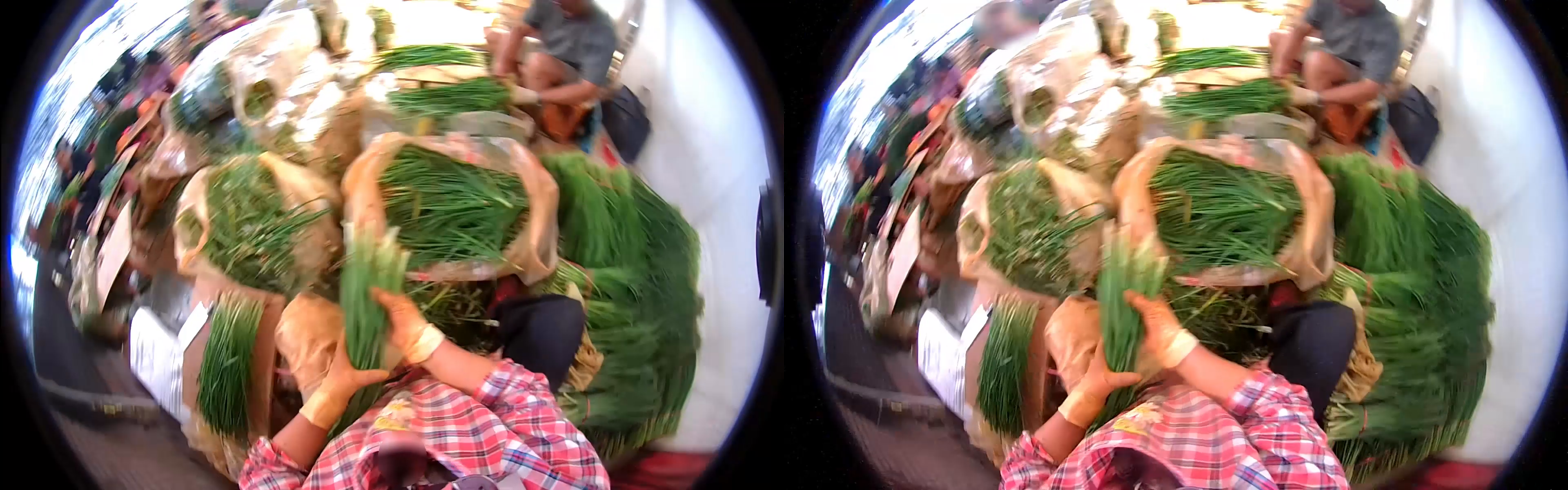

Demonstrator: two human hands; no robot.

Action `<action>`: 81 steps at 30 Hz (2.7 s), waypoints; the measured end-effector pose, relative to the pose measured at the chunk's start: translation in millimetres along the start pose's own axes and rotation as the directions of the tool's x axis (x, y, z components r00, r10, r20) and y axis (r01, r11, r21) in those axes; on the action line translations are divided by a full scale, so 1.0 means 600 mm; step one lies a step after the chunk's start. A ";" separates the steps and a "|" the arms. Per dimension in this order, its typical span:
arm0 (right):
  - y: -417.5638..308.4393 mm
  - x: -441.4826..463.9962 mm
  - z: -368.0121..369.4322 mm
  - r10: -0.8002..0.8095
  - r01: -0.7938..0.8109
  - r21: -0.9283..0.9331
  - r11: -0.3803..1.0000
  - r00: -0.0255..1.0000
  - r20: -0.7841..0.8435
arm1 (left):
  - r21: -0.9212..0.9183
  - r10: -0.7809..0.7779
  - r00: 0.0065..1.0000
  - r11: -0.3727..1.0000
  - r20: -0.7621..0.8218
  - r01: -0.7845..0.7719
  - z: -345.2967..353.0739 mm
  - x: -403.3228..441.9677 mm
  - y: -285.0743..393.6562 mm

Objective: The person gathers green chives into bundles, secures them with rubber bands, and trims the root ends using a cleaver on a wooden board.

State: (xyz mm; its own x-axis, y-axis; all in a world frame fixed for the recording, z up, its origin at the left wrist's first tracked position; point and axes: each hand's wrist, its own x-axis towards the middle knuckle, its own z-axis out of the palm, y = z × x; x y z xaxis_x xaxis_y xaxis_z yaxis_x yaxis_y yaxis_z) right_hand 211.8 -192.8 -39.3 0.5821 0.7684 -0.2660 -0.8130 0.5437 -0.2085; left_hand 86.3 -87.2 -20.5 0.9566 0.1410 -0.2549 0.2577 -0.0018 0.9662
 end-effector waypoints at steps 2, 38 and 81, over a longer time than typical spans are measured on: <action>0.009 -0.025 0.039 -0.153 0.156 -0.113 0.981 0.988 0.030 | 0.074 -0.085 0.990 0.994 0.108 0.077 0.021 0.012 -0.008; -0.261 -0.068 -0.058 -0.413 -0.288 -0.954 0.086 0.861 -0.298 | 0.546 -0.190 0.975 0.808 -0.113 0.221 -0.141 -0.049 0.072; -0.091 0.037 0.118 0.248 -0.148 -0.980 0.132 0.962 -0.112 | 0.016 0.058 0.975 0.998 0.215 -0.063 -0.119 -0.047 0.046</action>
State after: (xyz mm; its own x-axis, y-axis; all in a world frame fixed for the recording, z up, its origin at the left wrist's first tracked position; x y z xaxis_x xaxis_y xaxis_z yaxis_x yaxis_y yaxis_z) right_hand 268.3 -181.6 32.6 0.3598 0.8364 -0.4135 -0.1781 -0.3735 -0.9104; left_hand 56.8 -20.4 16.0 0.9767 -0.0752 -0.2011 0.1996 -0.0266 0.9795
